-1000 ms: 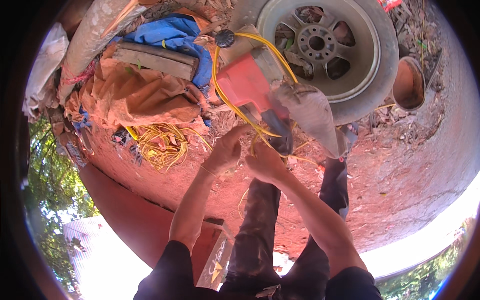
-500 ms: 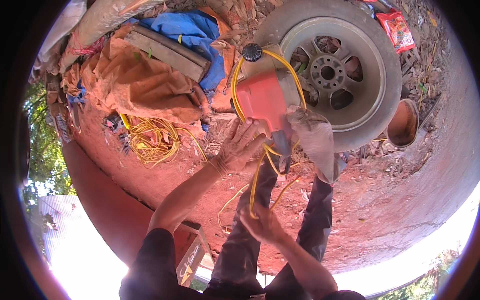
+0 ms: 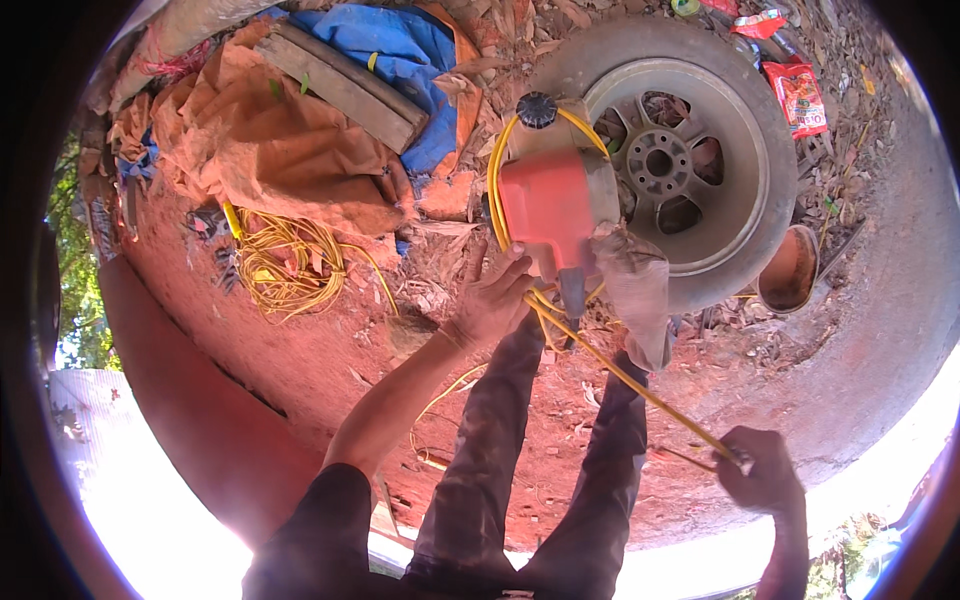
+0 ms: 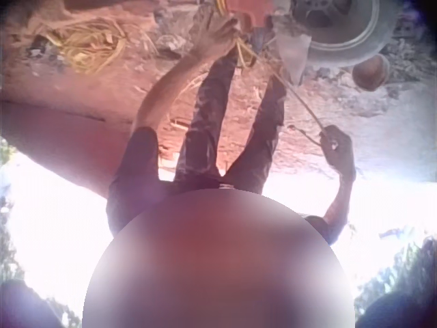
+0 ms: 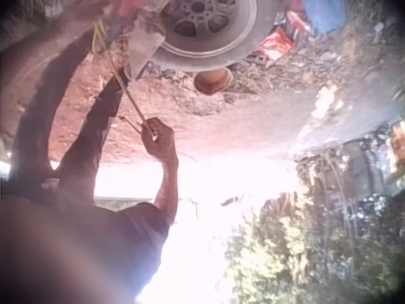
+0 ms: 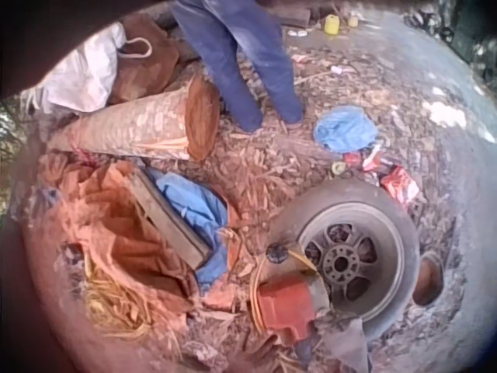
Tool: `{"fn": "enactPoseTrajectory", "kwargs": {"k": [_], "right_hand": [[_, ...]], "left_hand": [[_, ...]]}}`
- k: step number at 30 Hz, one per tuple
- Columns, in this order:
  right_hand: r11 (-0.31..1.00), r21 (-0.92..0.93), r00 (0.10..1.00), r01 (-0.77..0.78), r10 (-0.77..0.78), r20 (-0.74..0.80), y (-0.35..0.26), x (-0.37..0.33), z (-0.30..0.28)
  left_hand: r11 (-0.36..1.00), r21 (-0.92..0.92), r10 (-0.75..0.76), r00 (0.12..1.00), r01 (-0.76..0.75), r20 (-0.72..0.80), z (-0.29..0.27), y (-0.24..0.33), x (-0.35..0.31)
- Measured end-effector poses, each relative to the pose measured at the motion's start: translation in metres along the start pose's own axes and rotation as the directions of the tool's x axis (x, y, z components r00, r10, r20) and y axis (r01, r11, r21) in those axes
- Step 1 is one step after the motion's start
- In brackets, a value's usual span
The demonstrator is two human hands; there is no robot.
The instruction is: The person untangles and coils a yellow cable, then ties it with a red string. They later coil a brown cable and hang it on a metal stand. The person walks to a nearby structure and hands the yellow cable to another person.
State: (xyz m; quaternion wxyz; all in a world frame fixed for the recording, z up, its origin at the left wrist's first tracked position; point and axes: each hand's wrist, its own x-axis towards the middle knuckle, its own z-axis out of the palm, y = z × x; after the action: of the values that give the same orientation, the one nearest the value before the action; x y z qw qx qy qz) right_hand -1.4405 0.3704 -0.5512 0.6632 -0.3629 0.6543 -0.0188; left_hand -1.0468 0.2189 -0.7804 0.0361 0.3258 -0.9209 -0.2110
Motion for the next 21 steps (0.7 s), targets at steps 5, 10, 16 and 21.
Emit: {"fn": "enactPoseTrajectory", "kwargs": {"k": [5, 10, 16, 21], "right_hand": [[0.947, -0.205, 0.969, -0.247, 0.242, -0.050, -0.052, 0.013, -0.075], [0.852, -0.248, 0.845, 0.460, -0.507, -0.172, -0.123, 0.098, -0.101], [0.671, -0.627, 0.710, 0.396, -0.657, -0.255, -0.239, 0.281, -0.103], [0.726, -0.636, 0.713, 0.263, -0.590, -0.379, -0.257, 0.375, -0.068]], "left_hand": [[0.993, -0.114, -0.015, 0.990, -0.001, -0.143, 0.000, -0.001, 0.003], [0.952, -0.277, -0.220, 0.916, 0.128, -0.334, -0.010, -0.012, 0.022], [0.859, -0.458, -0.439, 0.790, 0.229, -0.428, -0.016, -0.036, 0.051], [0.857, -0.433, -0.474, 0.755, 0.279, -0.452, -0.002, -0.043, 0.055]]}}
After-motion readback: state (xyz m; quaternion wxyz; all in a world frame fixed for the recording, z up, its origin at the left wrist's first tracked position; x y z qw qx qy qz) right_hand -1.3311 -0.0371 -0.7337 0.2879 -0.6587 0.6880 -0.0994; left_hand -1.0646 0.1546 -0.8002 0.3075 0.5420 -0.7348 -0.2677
